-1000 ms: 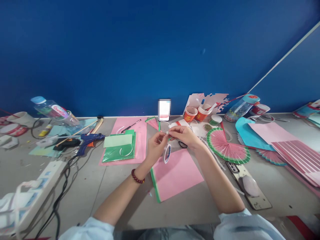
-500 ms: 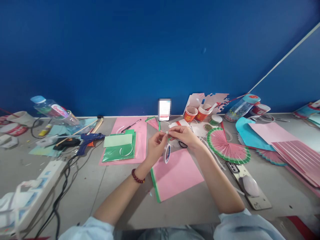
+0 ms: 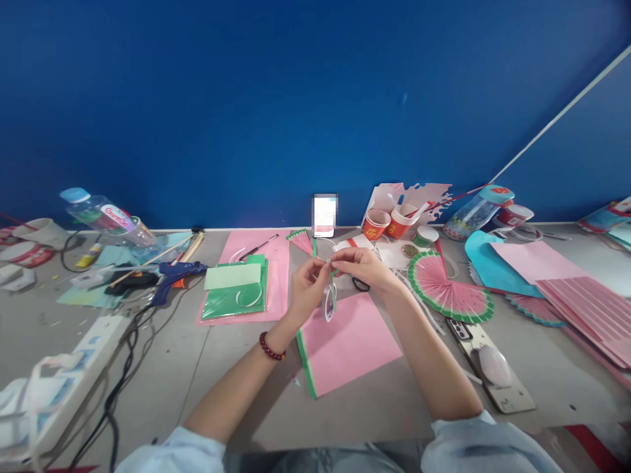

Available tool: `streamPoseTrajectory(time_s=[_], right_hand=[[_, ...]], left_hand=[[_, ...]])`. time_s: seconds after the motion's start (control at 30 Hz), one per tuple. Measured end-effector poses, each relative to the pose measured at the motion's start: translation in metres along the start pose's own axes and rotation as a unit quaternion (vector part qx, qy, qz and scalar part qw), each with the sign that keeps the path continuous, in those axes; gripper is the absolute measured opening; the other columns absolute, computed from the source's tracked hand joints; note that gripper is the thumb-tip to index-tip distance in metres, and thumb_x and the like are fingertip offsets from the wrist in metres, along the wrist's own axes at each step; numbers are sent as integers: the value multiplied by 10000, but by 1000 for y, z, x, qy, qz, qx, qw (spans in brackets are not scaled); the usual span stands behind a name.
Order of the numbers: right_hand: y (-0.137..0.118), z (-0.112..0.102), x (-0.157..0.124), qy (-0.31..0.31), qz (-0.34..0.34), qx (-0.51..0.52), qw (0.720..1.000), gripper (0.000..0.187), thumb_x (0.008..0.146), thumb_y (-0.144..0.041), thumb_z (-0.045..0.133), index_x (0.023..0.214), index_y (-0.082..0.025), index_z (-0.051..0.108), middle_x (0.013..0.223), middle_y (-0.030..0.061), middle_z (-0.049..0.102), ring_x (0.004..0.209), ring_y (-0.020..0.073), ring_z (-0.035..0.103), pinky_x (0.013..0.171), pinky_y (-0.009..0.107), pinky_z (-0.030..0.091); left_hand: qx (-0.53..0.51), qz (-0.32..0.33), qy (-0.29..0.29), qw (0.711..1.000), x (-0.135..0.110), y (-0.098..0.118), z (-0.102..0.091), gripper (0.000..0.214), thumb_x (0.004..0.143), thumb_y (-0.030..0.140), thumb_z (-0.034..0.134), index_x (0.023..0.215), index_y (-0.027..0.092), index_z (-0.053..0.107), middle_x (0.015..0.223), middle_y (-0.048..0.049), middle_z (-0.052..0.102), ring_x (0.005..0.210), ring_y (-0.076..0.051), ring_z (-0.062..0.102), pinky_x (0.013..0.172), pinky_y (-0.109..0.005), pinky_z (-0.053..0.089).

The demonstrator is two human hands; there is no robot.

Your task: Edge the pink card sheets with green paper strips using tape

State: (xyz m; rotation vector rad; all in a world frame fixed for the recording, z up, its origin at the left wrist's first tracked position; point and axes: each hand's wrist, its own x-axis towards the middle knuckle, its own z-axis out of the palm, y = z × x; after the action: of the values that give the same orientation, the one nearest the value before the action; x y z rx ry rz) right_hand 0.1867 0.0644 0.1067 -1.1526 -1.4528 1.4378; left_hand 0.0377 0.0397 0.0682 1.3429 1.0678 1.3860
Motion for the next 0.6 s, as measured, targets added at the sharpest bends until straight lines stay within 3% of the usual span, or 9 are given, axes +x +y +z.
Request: streamPoseTrajectory(time_s=[0.6], right_hand=[[7, 0, 7, 8, 18, 34, 999, 238, 614, -343, 751, 763, -165, 697, 713, 21, 686, 665, 144, 640, 743, 315, 519]], left_hand=[[-10, 8, -9, 1000, 0, 0, -1, 244, 808, 415, 578, 750, 177, 573, 571, 37, 490, 511, -84, 451, 515, -212, 376]])
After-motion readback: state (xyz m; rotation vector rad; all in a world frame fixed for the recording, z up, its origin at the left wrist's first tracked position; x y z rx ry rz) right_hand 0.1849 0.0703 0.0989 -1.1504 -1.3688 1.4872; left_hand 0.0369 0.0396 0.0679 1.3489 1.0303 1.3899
